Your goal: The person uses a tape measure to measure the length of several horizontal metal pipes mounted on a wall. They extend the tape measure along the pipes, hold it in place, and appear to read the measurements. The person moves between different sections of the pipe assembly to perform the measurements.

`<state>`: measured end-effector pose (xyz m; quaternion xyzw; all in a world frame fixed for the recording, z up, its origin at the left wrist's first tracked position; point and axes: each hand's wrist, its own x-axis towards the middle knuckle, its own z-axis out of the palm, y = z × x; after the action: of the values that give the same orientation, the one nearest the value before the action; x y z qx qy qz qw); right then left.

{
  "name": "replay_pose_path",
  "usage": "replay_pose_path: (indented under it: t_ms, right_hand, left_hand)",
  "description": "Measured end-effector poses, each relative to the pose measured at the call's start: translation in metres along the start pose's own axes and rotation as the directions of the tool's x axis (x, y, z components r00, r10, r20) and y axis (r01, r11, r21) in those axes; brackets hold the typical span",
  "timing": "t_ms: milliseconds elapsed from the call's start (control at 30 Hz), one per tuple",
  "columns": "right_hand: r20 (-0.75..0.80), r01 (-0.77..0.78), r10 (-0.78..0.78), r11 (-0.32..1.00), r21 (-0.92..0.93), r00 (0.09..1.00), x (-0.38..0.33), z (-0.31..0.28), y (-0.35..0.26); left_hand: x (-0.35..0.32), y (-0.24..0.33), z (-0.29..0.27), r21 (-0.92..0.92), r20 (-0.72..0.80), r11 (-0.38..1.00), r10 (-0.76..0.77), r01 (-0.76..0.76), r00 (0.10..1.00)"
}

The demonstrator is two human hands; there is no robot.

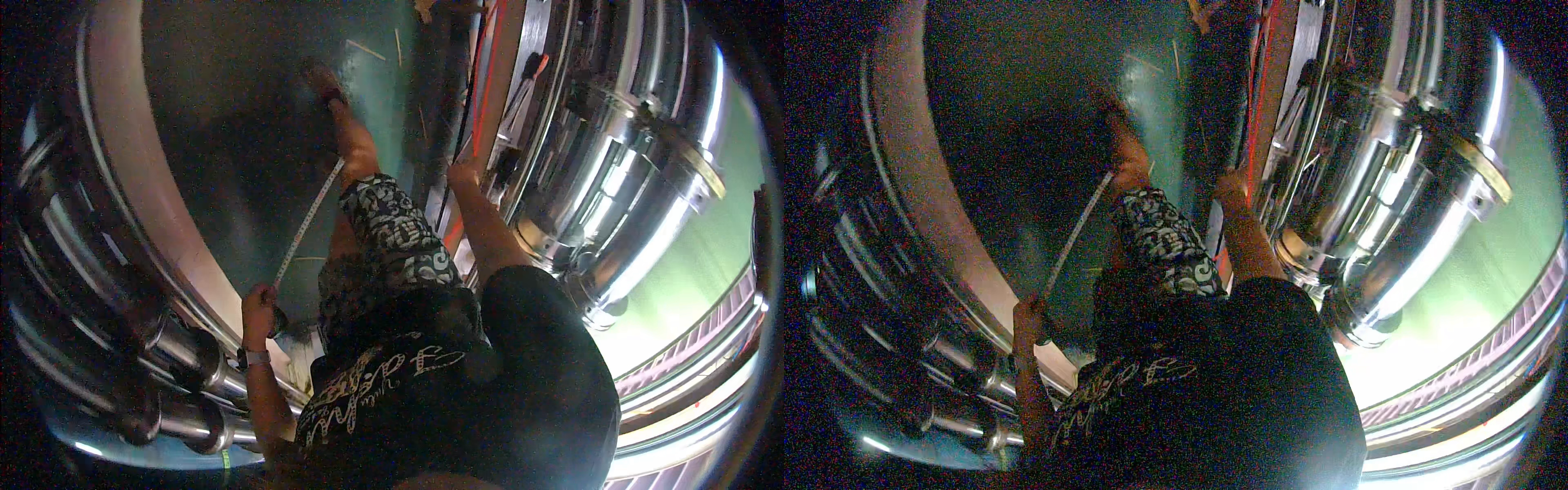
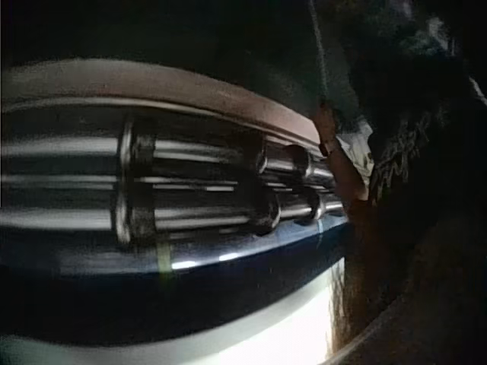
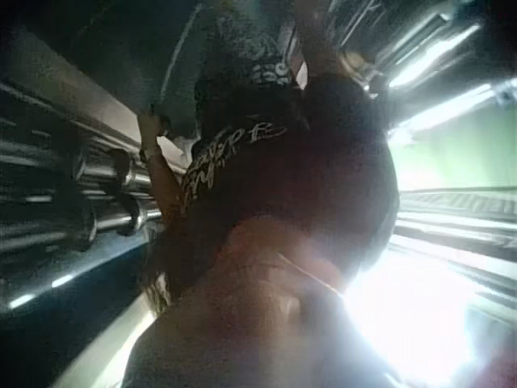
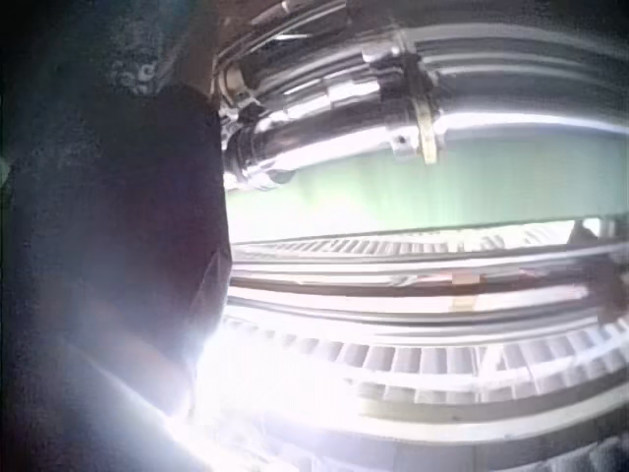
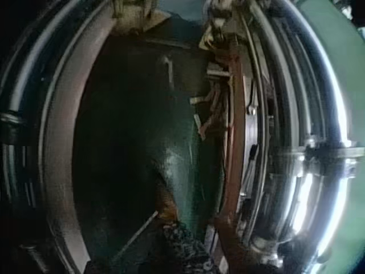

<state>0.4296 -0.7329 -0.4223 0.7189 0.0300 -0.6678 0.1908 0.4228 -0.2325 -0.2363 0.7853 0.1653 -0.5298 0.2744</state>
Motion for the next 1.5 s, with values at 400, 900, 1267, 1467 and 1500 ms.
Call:
replay_pose_path:
  t_ms: [400, 900, 1267, 1467, 1500]
  right_hand:
    - [0.153, -0.025, 0.028, 0.999, -0.024, 0.988, -0.019, 0.089, 0.004]
    - [-0.010, -0.007, 0.009, 0.969, 0.246, 1.000, -0.014, 0.120, -0.044]
    - [-0.042, 0.033, -0.021, 0.958, 0.285, 0.999, -0.021, 0.145, -0.056]
    - [-0.066, 0.023, -0.001, 0.943, 0.332, 0.998, -0.019, 0.151, -0.061]
    - [-0.088, 0.027, 0.004, 0.937, 0.348, 0.996, -0.014, 0.143, -0.062]
  left_hand:
    - [0.068, -0.006, -0.010, -0.314, -0.006, 0.949, -0.018, 0.016, 1.000]
    - [0.092, 0.014, 0.025, -0.161, 0.011, 0.985, 0.058, -0.056, 0.998]
    - [0.089, -0.015, 0.035, -0.129, -0.008, 0.991, -0.020, 0.019, 1.000]
    - [0.078, -0.021, 0.048, -0.282, -0.116, 0.956, 0.052, -0.084, 0.992]
    - [0.076, -0.021, 0.047, -0.204, -0.136, 0.970, 0.106, -0.133, 0.985]
